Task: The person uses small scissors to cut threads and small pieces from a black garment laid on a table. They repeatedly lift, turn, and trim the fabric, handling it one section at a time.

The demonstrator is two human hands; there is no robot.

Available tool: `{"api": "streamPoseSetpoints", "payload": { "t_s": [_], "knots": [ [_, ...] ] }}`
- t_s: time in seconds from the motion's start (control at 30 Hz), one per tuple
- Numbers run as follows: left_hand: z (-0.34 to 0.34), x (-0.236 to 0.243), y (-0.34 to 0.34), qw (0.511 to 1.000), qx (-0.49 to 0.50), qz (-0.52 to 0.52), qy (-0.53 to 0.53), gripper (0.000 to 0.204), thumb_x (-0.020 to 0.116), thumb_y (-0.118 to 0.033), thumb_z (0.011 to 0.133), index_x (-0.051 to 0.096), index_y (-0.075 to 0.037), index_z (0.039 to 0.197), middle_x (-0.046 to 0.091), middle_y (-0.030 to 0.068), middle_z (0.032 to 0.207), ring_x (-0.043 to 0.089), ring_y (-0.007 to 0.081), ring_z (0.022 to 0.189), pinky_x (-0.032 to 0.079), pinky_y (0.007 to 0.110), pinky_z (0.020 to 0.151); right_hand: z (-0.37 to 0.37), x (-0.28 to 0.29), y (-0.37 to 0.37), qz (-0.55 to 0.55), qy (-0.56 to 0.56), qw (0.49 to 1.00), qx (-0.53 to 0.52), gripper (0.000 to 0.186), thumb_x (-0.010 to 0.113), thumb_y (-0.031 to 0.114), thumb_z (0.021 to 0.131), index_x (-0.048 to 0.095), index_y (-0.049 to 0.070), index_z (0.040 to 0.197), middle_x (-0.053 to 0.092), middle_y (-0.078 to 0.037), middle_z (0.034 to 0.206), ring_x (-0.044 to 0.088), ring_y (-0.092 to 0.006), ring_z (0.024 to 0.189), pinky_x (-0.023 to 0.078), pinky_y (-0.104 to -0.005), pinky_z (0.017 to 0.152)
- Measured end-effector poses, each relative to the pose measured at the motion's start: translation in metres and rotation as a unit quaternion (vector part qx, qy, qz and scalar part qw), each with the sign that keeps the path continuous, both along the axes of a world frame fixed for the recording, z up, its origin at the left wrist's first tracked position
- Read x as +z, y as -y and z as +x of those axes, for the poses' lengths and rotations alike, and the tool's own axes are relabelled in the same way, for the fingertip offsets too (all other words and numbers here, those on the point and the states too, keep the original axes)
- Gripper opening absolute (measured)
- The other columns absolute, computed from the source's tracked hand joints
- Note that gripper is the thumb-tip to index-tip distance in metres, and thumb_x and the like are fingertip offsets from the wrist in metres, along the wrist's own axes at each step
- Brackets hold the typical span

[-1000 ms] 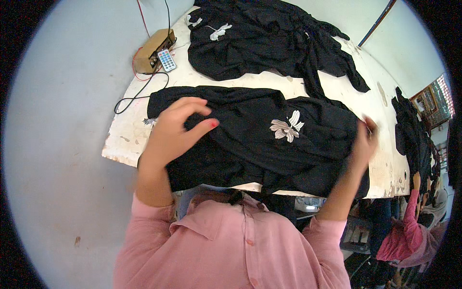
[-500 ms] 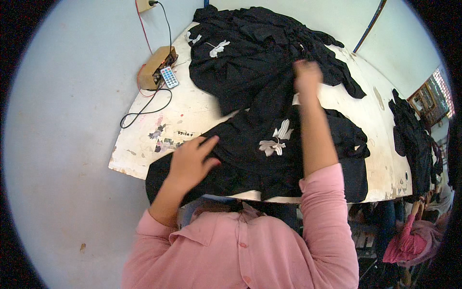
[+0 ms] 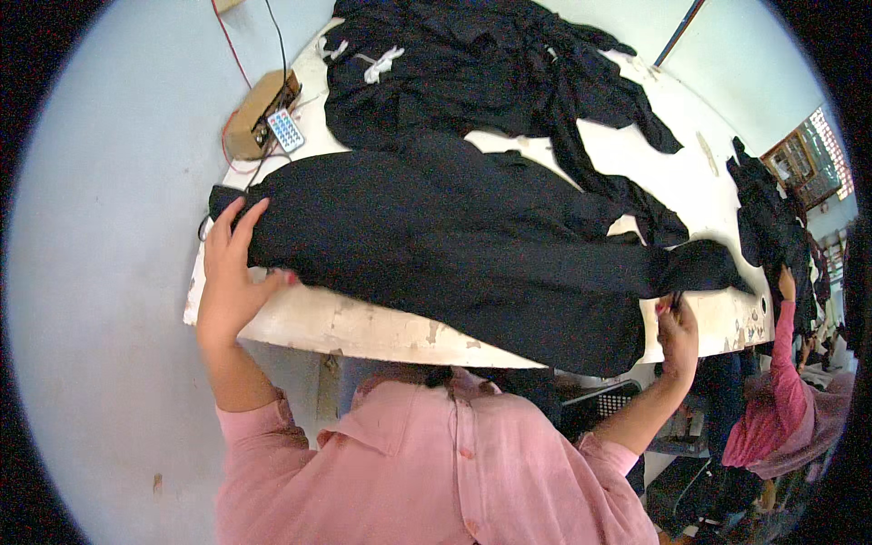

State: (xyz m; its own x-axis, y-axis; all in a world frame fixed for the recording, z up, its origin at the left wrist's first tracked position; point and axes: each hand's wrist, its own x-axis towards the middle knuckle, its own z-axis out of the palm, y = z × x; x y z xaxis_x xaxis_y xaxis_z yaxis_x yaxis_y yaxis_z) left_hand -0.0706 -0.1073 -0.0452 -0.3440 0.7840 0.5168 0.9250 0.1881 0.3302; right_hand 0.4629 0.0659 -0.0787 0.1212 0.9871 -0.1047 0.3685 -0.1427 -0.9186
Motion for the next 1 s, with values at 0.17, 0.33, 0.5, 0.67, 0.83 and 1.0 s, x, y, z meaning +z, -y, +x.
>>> {"api": "streamPoseSetpoints", "payload": {
  "t_s": [0.17, 0.33, 0.5, 0.67, 0.83, 1.0],
  "knots": [
    [0.0, -0.015, 0.037, 0.982, 0.019, 0.053, 0.18, 0.051, 0.074, -0.008, 0.073, 0.058, -0.01, 0.121, 0.059, 0.0088, 0.114, 0.057, 0.0195, 0.102, 0.045, 0.035, 0.085, 0.065, -0.023, 0.017, -0.028, 0.488, 0.867, 0.097, 0.042, 0.069, 0.013, 0.076, 0.059, 0.005, 0.116, 0.062, -0.019, 0.114, 0.057, -0.0374, 0.108, 0.047, -0.0416, 0.09],
    [0.046, -0.019, 0.014, 0.977, -0.103, 0.087, 0.168, 0.017, 0.068, -0.003, 0.079, 0.069, -0.006, 0.096, 0.065, 0.0049, 0.085, 0.061, 0.0144, 0.074, 0.045, 0.025, 0.065, 0.026, 0.026, 0.036, -0.153, 0.634, 0.758, -0.009, 0.035, 0.074, 0.017, 0.069, 0.066, 0.0, 0.098, 0.065, -0.023, 0.098, 0.063, -0.0388, 0.095, 0.052, -0.0456, 0.077],
    [0.072, -0.014, -0.034, 0.97, -0.197, 0.121, 0.074, 0.012, 0.071, -0.007, 0.077, 0.069, -0.005, 0.088, 0.063, 0.0089, 0.08, 0.061, 0.0246, 0.072, 0.049, 0.031, 0.065, 0.062, 0.015, 0.057, -0.235, 0.659, 0.714, -0.017, 0.028, 0.066, 0.017, 0.075, 0.065, 0.0, 0.097, 0.065, -0.025, 0.1, 0.062, -0.0394, 0.098, 0.052, -0.0464, 0.079],
    [0.095, -0.012, -0.103, 0.942, -0.323, 0.072, 0.055, 0.029, 0.075, -0.019, 0.075, 0.067, -0.005, 0.099, 0.062, 0.0114, 0.097, 0.061, 0.03, 0.09, 0.05, 0.035, 0.079, 0.108, 0.022, 0.094, -0.144, 0.667, 0.724, -0.1, 0.025, 0.066, 0.017, 0.079, 0.062, -0.004, 0.091, 0.066, -0.024, 0.099, 0.062, -0.0423, 0.093, 0.051, -0.0441, 0.08],
    [0.113, -0.03, -0.139, 0.933, -0.337, -0.125, -0.032, 0.052, 0.076, -0.023, 0.072, 0.059, -0.01, 0.119, 0.057, 0.0089, 0.119, 0.054, 0.0301, 0.112, 0.046, 0.04, 0.093, -0.043, 0.013, 0.048, 0.296, 0.275, 0.915, 0.001, 0.026, 0.066, -0.001, 0.078, 0.067, 0.004, 0.104, 0.068, -0.014, 0.096, 0.064, -0.0229, 0.085, 0.05, -0.0317, 0.077],
    [0.101, -0.059, -0.153, 0.913, -0.393, -0.089, 0.064, 0.047, 0.075, -0.02, 0.074, 0.061, -0.01, 0.118, 0.062, 0.012, 0.117, 0.057, 0.029, 0.11, 0.047, 0.04, 0.091, -0.199, 0.01, 0.023, 0.402, 0.139, 0.849, 0.313, 0.052, 0.076, 0.012, 0.073, 0.06, 0.008, 0.122, 0.063, -0.016, 0.113, 0.063, -0.03, 0.101, 0.051, -0.0367, 0.085]
  ]
}}
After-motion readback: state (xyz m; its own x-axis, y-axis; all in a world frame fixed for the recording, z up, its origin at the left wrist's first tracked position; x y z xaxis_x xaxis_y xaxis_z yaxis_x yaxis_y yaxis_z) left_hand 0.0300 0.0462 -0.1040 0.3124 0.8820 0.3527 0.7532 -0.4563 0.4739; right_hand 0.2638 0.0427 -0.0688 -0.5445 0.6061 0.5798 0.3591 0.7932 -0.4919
